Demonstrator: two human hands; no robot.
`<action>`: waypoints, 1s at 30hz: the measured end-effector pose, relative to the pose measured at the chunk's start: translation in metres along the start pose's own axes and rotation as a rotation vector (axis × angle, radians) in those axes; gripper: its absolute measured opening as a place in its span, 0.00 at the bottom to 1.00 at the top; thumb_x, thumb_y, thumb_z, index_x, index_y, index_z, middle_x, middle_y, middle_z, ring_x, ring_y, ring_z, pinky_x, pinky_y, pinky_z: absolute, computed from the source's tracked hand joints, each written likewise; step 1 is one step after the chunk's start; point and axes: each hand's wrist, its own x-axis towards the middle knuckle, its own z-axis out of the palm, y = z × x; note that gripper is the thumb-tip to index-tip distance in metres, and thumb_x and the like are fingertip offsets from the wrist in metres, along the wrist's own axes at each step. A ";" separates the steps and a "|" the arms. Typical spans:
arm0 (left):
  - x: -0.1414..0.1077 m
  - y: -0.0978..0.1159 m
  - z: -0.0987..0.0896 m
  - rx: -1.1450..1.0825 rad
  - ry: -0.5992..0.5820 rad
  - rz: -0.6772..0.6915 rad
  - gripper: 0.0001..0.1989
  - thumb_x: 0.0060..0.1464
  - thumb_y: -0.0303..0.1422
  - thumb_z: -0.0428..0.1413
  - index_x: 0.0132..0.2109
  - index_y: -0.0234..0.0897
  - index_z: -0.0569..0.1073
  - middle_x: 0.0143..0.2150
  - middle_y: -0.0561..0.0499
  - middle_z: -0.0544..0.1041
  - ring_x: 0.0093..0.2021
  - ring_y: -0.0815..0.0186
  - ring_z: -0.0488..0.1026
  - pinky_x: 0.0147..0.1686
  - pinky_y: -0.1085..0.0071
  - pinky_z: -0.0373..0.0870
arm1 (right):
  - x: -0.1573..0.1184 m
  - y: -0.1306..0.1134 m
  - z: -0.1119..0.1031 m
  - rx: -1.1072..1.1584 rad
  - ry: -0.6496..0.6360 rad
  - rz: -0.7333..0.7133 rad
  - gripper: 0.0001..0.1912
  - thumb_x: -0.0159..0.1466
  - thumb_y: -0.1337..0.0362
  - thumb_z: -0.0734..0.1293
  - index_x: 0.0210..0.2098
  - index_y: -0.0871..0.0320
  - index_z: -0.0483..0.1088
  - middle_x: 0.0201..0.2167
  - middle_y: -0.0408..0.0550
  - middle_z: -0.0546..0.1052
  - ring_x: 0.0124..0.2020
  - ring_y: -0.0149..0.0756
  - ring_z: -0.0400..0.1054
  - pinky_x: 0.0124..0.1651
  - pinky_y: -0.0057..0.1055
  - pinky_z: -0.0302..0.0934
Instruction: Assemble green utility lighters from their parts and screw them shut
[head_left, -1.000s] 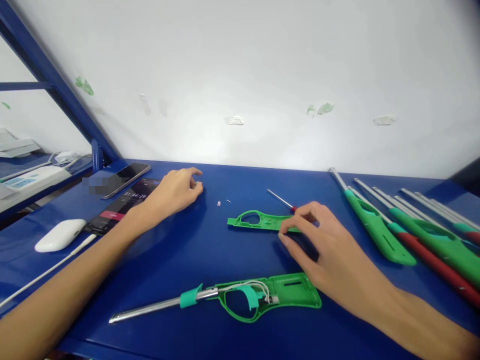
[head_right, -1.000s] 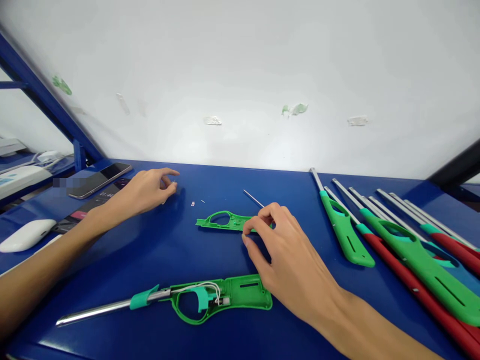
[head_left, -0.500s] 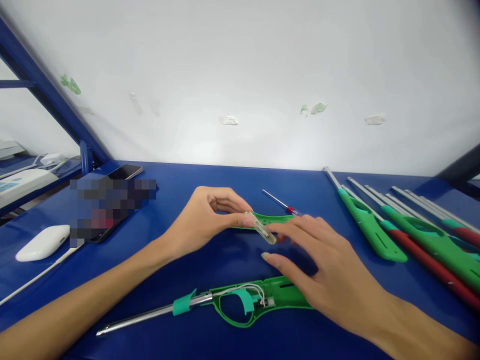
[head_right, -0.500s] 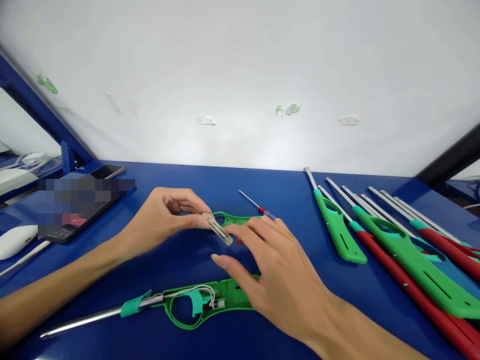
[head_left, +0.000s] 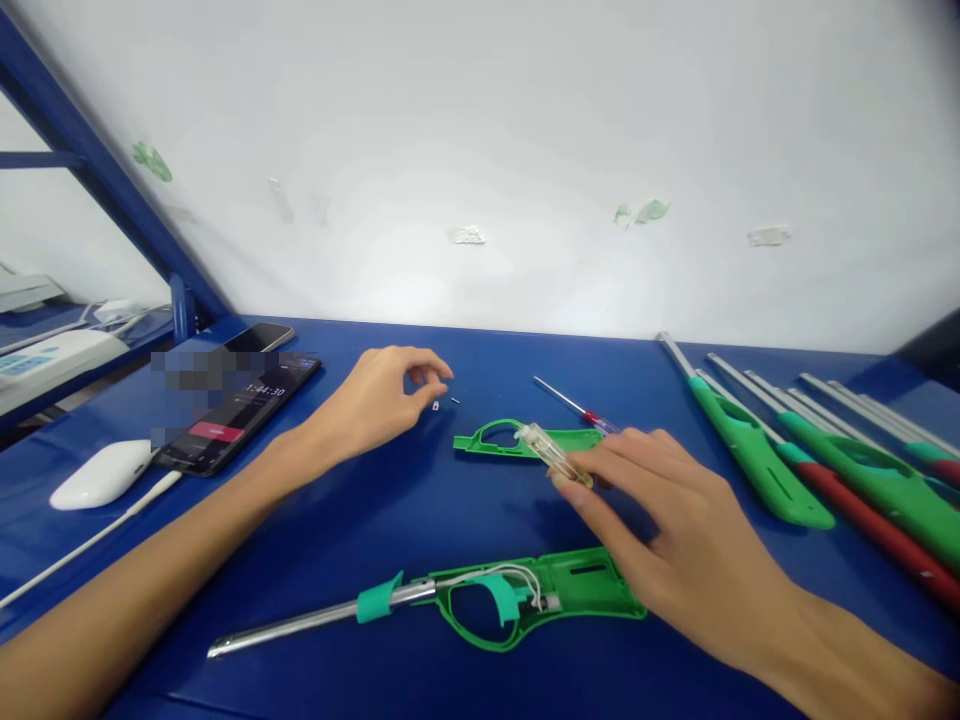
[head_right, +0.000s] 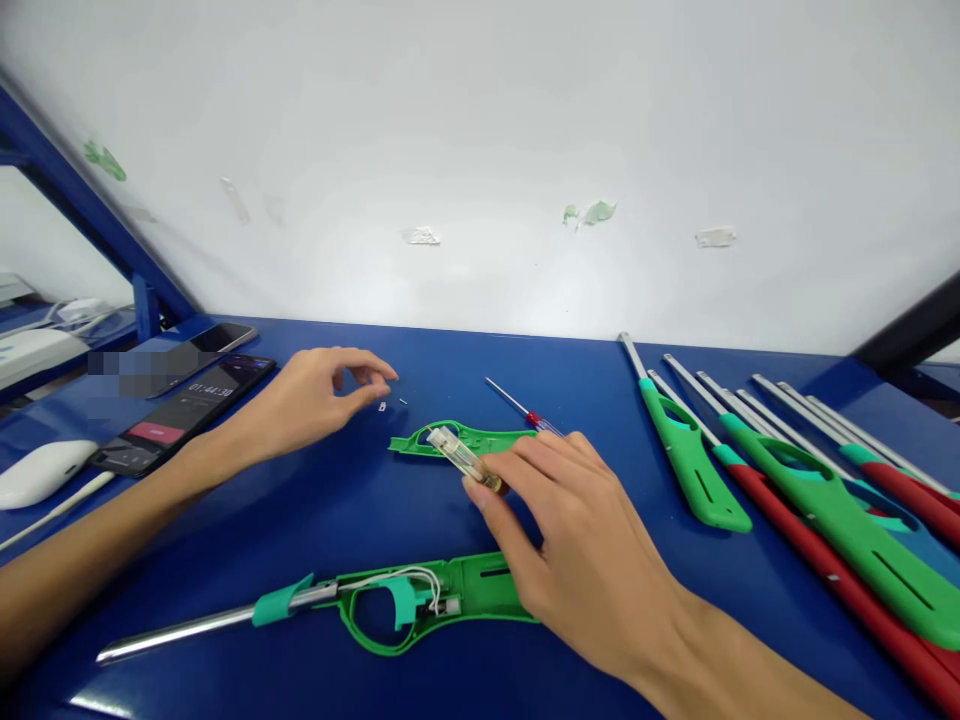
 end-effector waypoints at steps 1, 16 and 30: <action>0.002 -0.005 0.000 0.064 -0.035 -0.025 0.09 0.65 0.36 0.61 0.48 0.36 0.79 0.45 0.47 0.81 0.45 0.60 0.78 0.50 0.57 0.77 | 0.000 0.001 0.001 -0.001 0.000 -0.003 0.03 0.74 0.66 0.66 0.44 0.53 0.72 0.38 0.41 0.81 0.37 0.35 0.72 0.48 0.41 0.57; -0.001 -0.008 0.007 0.089 -0.105 -0.057 0.13 0.67 0.39 0.59 0.51 0.35 0.75 0.48 0.47 0.78 0.44 0.63 0.78 0.44 0.60 0.79 | -0.001 0.005 0.003 -0.033 0.006 -0.038 0.05 0.73 0.66 0.67 0.47 0.53 0.73 0.40 0.44 0.82 0.37 0.39 0.73 0.47 0.43 0.60; -0.028 0.045 0.021 -0.506 -0.144 0.094 0.08 0.63 0.38 0.60 0.41 0.40 0.81 0.35 0.51 0.82 0.32 0.68 0.76 0.29 0.73 0.74 | 0.008 0.001 -0.007 0.210 -0.018 0.271 0.10 0.73 0.55 0.65 0.47 0.45 0.79 0.39 0.39 0.85 0.39 0.38 0.79 0.49 0.39 0.70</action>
